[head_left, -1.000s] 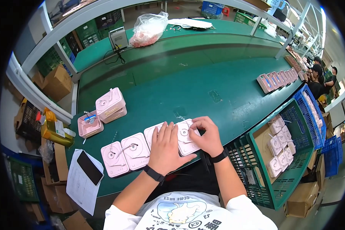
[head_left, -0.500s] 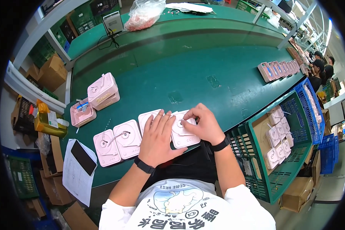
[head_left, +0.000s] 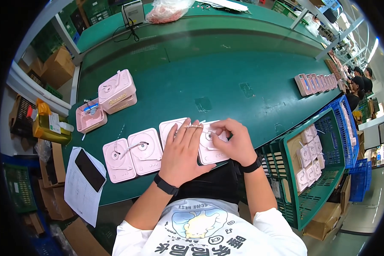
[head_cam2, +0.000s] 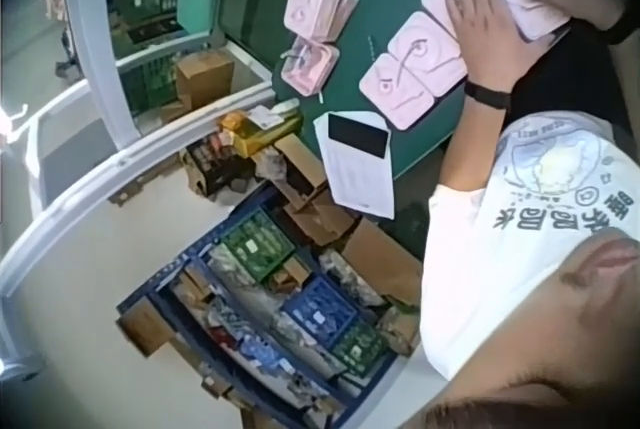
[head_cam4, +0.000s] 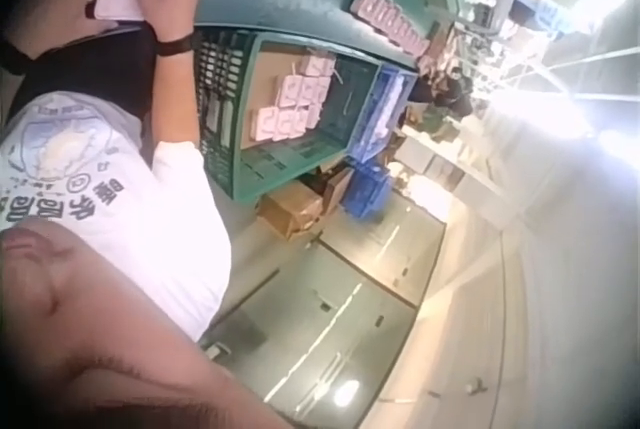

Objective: The person assembles a pink electronic device by inserting a white component and threading a wire through it before placing the unit into a green crate.

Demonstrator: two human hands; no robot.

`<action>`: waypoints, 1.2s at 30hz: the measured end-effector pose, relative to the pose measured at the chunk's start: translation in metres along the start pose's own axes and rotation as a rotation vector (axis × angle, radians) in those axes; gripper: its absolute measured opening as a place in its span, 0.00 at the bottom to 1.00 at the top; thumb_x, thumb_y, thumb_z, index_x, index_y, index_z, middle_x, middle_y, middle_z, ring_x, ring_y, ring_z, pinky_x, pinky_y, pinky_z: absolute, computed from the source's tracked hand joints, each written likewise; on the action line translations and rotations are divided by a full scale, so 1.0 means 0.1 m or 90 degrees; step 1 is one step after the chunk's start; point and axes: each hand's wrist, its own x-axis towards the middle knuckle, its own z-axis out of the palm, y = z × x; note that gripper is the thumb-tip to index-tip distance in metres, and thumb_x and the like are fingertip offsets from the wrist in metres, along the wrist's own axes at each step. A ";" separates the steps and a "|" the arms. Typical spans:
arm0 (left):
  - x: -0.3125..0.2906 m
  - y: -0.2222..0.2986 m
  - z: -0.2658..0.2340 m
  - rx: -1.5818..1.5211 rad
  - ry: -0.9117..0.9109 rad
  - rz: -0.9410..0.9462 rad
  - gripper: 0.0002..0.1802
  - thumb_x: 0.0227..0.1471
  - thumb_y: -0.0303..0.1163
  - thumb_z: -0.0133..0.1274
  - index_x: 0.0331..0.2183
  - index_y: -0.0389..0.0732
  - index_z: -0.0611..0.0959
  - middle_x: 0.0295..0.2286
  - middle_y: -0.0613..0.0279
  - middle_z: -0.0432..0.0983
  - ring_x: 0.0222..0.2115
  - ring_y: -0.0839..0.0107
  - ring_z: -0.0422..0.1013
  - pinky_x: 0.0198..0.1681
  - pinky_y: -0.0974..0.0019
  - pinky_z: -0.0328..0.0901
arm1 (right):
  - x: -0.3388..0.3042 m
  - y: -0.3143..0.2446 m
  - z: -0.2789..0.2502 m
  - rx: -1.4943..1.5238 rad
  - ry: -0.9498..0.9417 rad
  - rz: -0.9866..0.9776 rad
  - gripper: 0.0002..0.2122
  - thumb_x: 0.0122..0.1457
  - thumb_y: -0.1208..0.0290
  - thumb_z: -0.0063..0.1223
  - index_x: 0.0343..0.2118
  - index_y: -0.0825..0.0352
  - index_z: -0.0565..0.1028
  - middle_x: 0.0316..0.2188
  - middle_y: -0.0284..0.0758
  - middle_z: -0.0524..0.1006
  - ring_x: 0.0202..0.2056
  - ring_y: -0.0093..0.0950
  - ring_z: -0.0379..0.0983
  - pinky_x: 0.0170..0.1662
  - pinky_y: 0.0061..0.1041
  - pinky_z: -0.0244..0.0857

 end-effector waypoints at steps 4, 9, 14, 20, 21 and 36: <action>0.00 -0.01 0.01 -0.006 0.004 0.005 0.65 0.46 0.61 0.80 0.74 0.33 0.73 0.73 0.46 0.71 0.78 0.46 0.60 0.83 0.38 0.49 | -0.05 0.03 -0.01 -0.072 -0.007 -0.047 0.09 0.55 0.79 0.76 0.38 0.66 0.86 0.35 0.32 0.85 0.34 0.25 0.78 0.42 0.24 0.72; 0.02 -0.01 -0.05 -0.011 -0.008 0.010 0.64 0.47 0.60 0.80 0.74 0.33 0.74 0.73 0.46 0.71 0.78 0.46 0.60 0.83 0.37 0.49 | -0.15 0.21 0.00 0.023 0.057 -0.047 0.10 0.54 0.81 0.75 0.36 0.66 0.83 0.36 0.33 0.86 0.34 0.24 0.78 0.42 0.24 0.72; 0.02 -0.02 -0.03 -0.020 -0.005 0.010 0.65 0.45 0.60 0.81 0.74 0.34 0.74 0.74 0.46 0.69 0.78 0.44 0.59 0.82 0.35 0.50 | -0.14 0.16 0.02 0.068 0.046 -0.049 0.10 0.54 0.82 0.74 0.35 0.66 0.81 0.37 0.32 0.86 0.35 0.24 0.78 0.42 0.25 0.73; -0.01 -0.02 0.01 -0.020 -0.002 0.016 0.64 0.46 0.60 0.81 0.74 0.34 0.74 0.74 0.46 0.69 0.78 0.43 0.59 0.82 0.35 0.50 | -0.15 -0.03 0.01 -0.020 0.029 -0.024 0.09 0.56 0.82 0.74 0.36 0.67 0.82 0.36 0.31 0.85 0.35 0.22 0.78 0.42 0.24 0.74; -0.02 -0.01 0.01 -0.027 -0.005 0.013 0.64 0.46 0.60 0.81 0.74 0.34 0.74 0.74 0.46 0.69 0.78 0.43 0.59 0.82 0.35 0.50 | -0.19 -0.06 0.01 -0.026 0.037 0.002 0.09 0.56 0.82 0.74 0.36 0.67 0.82 0.35 0.30 0.86 0.34 0.22 0.78 0.42 0.24 0.74; 0.01 -0.03 0.01 -0.015 0.003 0.010 0.64 0.46 0.60 0.81 0.73 0.35 0.75 0.74 0.45 0.70 0.78 0.44 0.60 0.82 0.35 0.50 | -0.15 -0.07 0.04 0.015 0.074 0.094 0.07 0.60 0.81 0.75 0.37 0.67 0.84 0.35 0.29 0.88 0.34 0.18 0.78 0.41 0.20 0.74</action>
